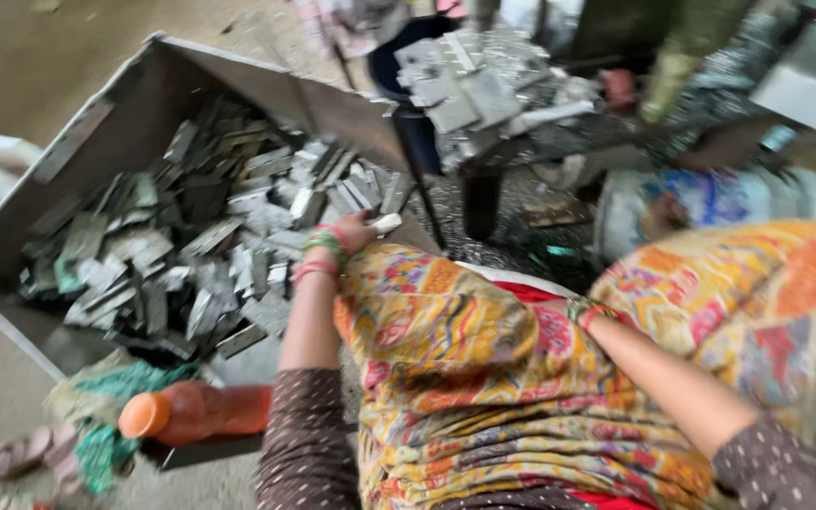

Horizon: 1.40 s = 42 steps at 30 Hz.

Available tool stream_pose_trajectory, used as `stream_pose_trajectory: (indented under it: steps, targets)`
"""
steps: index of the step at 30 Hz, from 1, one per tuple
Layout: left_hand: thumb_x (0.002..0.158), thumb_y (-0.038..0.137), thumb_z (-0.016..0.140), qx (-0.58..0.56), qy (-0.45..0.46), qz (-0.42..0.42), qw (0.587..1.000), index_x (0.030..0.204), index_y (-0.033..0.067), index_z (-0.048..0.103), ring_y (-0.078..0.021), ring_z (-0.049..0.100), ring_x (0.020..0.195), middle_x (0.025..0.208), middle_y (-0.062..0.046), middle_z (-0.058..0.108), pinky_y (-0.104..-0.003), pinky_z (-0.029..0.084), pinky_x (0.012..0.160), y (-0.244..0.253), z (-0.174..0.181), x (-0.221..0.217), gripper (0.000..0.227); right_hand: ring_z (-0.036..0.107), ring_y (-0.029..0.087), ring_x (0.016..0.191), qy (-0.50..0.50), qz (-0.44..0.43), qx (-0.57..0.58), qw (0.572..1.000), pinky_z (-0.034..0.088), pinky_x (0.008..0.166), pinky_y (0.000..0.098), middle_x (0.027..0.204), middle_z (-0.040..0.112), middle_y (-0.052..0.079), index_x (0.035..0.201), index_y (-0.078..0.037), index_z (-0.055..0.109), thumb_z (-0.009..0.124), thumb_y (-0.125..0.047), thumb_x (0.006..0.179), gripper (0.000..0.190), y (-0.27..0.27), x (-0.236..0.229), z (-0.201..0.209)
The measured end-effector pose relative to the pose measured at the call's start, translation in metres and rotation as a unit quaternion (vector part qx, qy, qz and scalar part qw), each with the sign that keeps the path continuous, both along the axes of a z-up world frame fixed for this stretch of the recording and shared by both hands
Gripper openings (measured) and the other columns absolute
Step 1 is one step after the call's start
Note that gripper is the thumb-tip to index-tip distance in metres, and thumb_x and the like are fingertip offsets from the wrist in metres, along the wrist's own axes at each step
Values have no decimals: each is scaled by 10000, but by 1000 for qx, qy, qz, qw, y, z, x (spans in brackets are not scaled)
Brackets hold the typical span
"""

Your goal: The person operates a manual punching machine to process metal pieces. They pick up metal pieces from a bin, place them under the machine's punch, and use a lever to drive the punch, then remove the processed pieces and return them to the bin.

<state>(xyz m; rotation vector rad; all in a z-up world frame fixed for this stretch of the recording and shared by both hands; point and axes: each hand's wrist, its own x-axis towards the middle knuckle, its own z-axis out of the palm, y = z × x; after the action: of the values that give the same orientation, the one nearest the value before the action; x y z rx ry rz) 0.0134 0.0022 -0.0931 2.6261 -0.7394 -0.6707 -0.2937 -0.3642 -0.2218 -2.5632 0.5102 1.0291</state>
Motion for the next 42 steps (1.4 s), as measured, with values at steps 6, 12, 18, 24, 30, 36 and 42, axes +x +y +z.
stream_pose_trajectory:
  steps: [6,12,18,24,30,36,42]
  targets:
    - [835,194,696,-232,-203,243,920,1317,115,640,-373,576,1259,1401,-183,542,-431,483,1066,17,-54,-9,491,625,267,1059,51,96,2,994,505,899,384,1137,666,124,1134,-122,675,594,-425,937,369,20,30,-16]
    - [820,128,715,-259,-240,350,868,1320,105,600,-423,587,1182,1380,-202,531,-466,510,990,18,-78,-31,513,634,269,1050,116,111,-1,987,511,895,387,1122,673,120,1124,-126,678,587,-418,942,356,-11,15,-28]
    - [789,82,702,-144,-262,268,916,1366,96,567,-392,570,1244,1462,-185,504,-444,509,1018,15,-98,28,593,643,271,1041,149,104,15,983,518,890,390,1107,681,115,1114,-130,681,581,-411,946,343,-25,14,-37]
    - [826,370,779,38,-245,164,955,1412,126,513,-335,339,1446,1513,-136,438,-526,306,1165,-1,-100,122,688,652,272,1031,181,77,37,980,525,886,393,1092,689,111,1104,-134,684,574,-404,950,330,-26,29,-35]
    - [777,235,718,19,-245,162,956,1427,153,546,-339,450,1340,1487,-133,507,-470,378,1108,2,-122,156,678,661,274,1022,211,61,41,975,532,882,396,1077,696,107,1094,-137,687,567,-397,955,319,-26,32,-31]
    - [911,78,559,-47,-314,152,936,1194,161,681,-359,684,1032,1173,-123,700,-472,566,847,11,-134,144,319,670,276,1013,205,63,39,976,539,877,399,1061,704,103,1085,-141,690,560,-391,959,308,-14,36,-41]
    - [860,-2,543,-208,-306,294,882,1226,184,698,-374,712,947,1131,-132,729,-488,584,789,-16,-96,75,439,679,278,1004,156,47,33,986,546,873,402,1046,711,99,1075,-145,693,553,-384,963,298,-3,41,-9]
